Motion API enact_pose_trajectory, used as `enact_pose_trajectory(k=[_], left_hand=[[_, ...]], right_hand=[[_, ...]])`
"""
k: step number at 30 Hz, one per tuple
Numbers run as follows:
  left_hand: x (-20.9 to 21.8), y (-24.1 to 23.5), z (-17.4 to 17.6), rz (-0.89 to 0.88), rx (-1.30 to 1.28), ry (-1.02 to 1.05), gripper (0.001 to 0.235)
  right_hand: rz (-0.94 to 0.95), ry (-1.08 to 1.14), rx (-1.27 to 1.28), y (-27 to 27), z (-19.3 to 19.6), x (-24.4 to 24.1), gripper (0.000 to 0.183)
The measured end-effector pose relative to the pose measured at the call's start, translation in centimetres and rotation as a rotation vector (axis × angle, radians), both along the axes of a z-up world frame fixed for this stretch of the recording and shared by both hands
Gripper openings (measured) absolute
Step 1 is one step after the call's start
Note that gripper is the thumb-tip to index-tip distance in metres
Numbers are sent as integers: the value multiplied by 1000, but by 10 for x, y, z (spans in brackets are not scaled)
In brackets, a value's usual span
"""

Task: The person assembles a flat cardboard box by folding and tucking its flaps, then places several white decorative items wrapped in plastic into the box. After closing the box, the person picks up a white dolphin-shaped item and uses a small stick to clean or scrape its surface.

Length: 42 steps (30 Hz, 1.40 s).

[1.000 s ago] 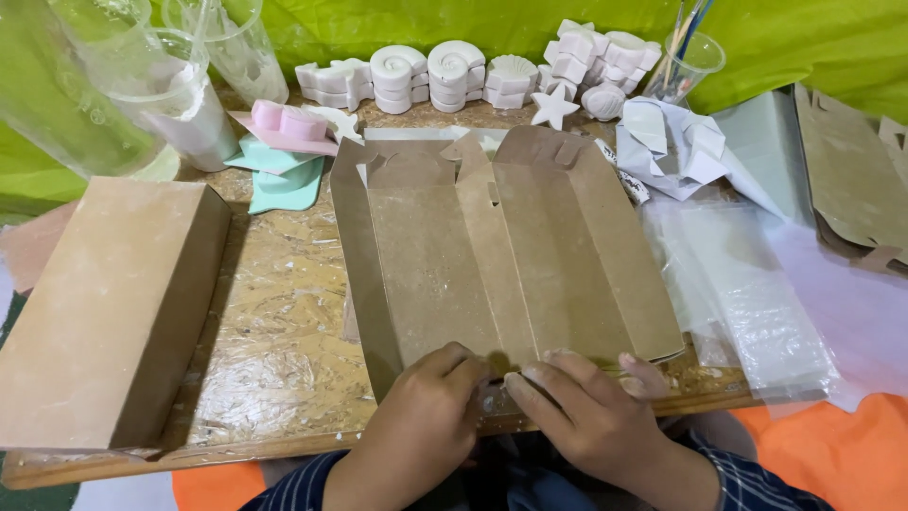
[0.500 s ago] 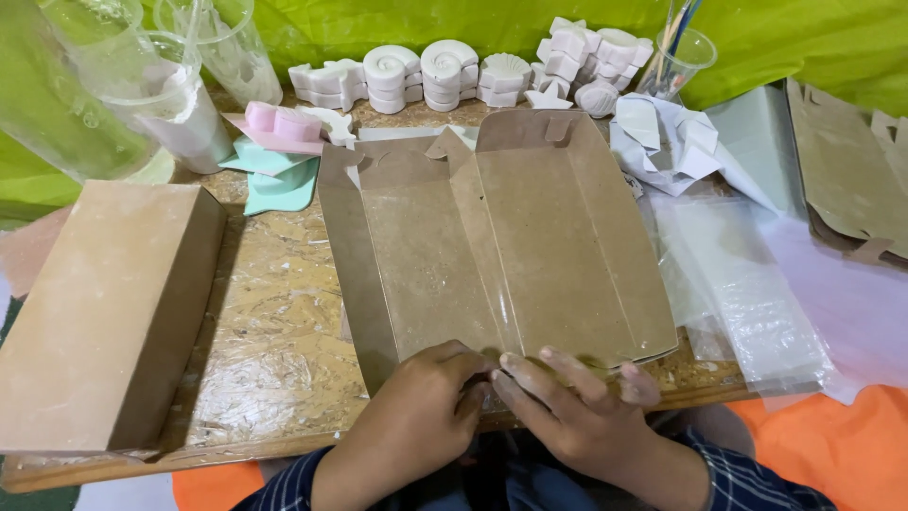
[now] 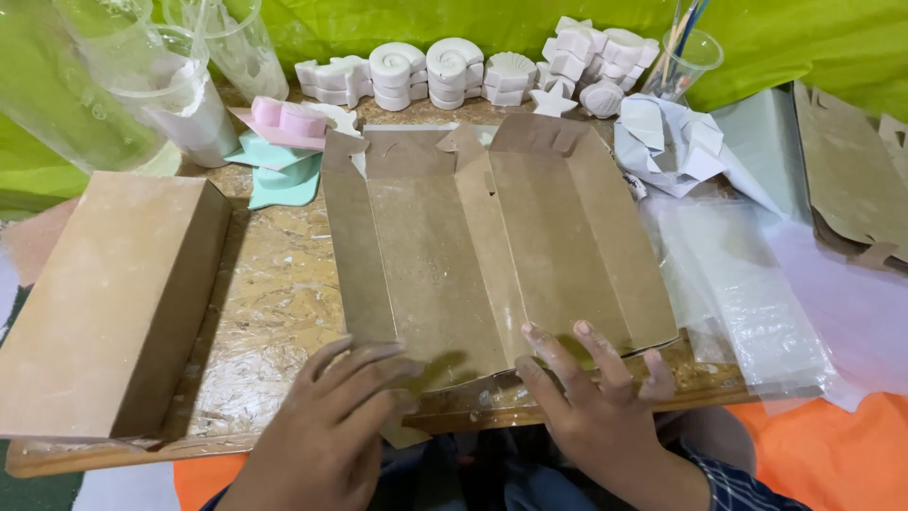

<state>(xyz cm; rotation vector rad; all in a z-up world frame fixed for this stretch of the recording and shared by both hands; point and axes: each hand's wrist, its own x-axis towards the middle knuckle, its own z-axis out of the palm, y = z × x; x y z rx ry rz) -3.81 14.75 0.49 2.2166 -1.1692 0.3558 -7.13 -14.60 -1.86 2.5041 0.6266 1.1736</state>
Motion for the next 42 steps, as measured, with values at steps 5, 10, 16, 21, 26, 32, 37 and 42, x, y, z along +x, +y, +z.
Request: enact_pose_trajectory(k=[5, 10, 16, 21, 26, 32, 37, 42], left_hand=[[1, 20, -24, -44, 33, 159, 40], [-4, 8, -46, 4, -223, 116, 13], [-19, -20, -78, 236, -475, -73, 14], [-19, -24, -104, 261, -393, -209, 26], [-18, -30, -100, 264, -486, -208, 33], [-21, -32, -123, 317, -486, -232, 42], [-27, -35, -129, 288, -409, -289, 35], [-32, -49, -127, 353, -635, 53, 48]], right_hand=[[1, 18, 5, 15, 8, -2, 13], [94, 60, 34, 26, 4, 0, 10], [134, 39, 96, 38, 5, 6, 8], [158, 66, 92, 43, 4, 7, 8], [152, 119, 92, 41, 2, 7, 12], [152, 103, 92, 42, 4, 7, 4], [157, 67, 116, 46, 7, 8, 12], [177, 90, 111, 47, -1, 5, 9]])
